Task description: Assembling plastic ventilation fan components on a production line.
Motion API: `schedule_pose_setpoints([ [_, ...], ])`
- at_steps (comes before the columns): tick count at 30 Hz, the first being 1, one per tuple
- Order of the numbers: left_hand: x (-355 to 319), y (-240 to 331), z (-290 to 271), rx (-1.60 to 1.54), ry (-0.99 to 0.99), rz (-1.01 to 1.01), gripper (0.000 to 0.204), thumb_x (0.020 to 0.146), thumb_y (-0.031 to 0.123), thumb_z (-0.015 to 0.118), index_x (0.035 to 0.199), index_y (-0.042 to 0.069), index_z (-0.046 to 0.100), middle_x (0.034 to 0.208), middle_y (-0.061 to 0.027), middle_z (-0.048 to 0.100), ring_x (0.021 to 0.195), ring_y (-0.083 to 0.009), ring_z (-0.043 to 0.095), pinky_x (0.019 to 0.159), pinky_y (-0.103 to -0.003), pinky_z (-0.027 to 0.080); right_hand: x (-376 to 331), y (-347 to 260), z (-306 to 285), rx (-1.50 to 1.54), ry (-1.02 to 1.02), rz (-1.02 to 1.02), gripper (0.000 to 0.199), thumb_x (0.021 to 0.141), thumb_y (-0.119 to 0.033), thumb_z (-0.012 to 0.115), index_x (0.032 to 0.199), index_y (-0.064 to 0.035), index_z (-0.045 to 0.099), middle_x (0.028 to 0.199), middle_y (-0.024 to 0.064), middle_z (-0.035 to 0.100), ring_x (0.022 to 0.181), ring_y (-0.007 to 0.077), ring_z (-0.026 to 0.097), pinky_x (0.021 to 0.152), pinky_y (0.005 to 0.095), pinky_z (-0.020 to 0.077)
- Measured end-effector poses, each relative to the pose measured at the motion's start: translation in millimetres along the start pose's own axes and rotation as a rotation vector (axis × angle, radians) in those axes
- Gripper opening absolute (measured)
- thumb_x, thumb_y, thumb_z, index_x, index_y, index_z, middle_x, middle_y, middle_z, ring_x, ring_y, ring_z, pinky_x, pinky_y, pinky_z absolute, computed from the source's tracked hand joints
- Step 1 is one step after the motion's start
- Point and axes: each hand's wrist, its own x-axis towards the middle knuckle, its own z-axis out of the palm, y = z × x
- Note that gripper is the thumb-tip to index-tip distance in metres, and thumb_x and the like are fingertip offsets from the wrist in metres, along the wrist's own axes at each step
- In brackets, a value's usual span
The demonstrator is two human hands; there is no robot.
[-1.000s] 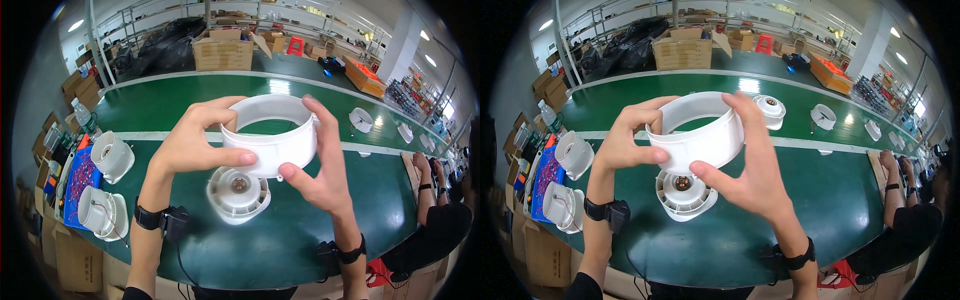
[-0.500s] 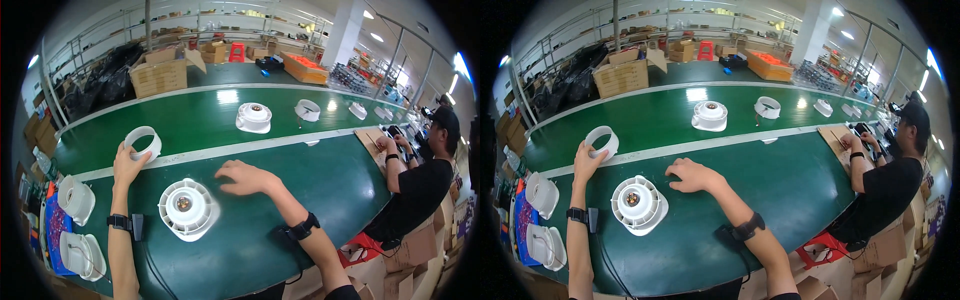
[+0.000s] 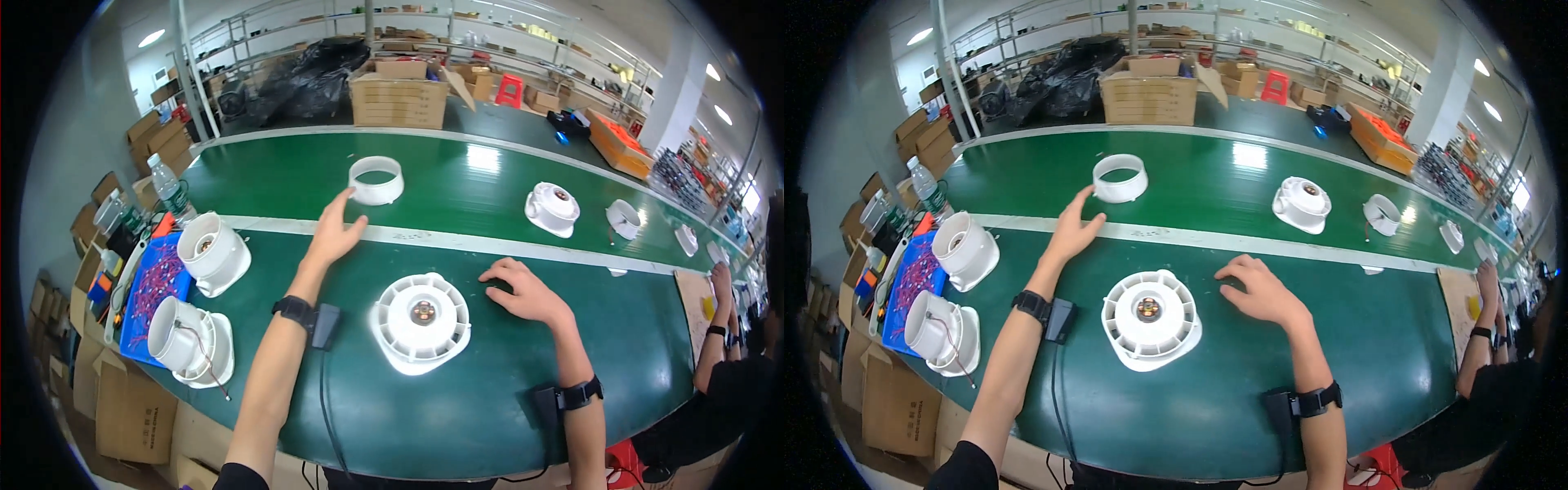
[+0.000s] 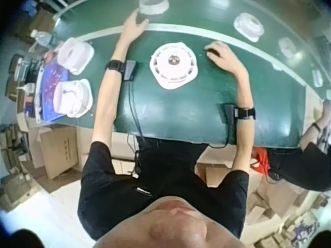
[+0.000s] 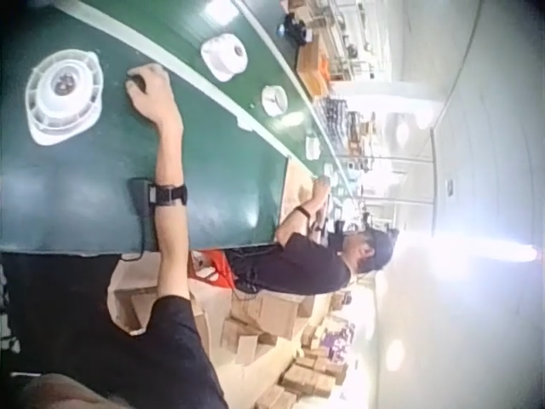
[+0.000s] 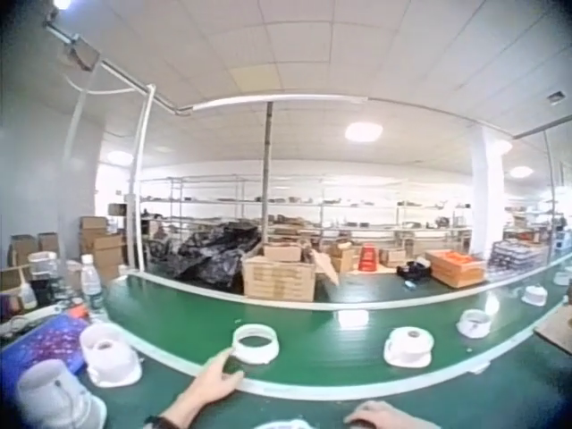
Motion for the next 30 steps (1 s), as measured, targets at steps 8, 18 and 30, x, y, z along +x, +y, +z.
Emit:
schedule_pose_setpoints([
  [8,12,92,-43,0.040,-0.883,-0.039,0.065,0.083,0.039,0.072,0.136,0.006,0.053,0.133,-0.0244,0.057,0.117,-0.0350,0.060,0.099,-0.040,0.048,2,-8,-1,-0.022,-0.005,0.032,0.027,0.089,-0.018,0.063,0.114,-0.0068,0.066,0.118,0.0119,0.057,0.115,0.0301,0.052,0.100,0.0381,0.0439],
  [18,-67,224,-22,0.540,-1.114,0.244,0.117,0.058,0.057,0.084,0.153,0.018,0.029,0.143,-0.0258,0.038,0.128,-0.0420,0.046,0.099,-0.050,0.047,7,-2,3,-0.033,0.015,-0.012,0.028,0.089,-0.017,0.064,0.116,-0.0083,0.064,0.118,0.0123,0.057,0.116,0.0308,0.052,0.101,0.0390,0.0435],
  [30,-18,197,-42,-0.369,-1.000,0.261,0.112,0.065,0.048,0.082,0.151,0.002,0.027,0.144,-0.0187,0.042,0.131,-0.0292,0.046,0.110,-0.038,0.036,15,-39,-4,1.110,-0.015,0.034,0.060,0.103,-0.050,0.036,0.145,-0.0079,0.040,0.136,0.0142,0.051,0.122,0.0265,0.053,0.097,0.0439,0.0480],
])
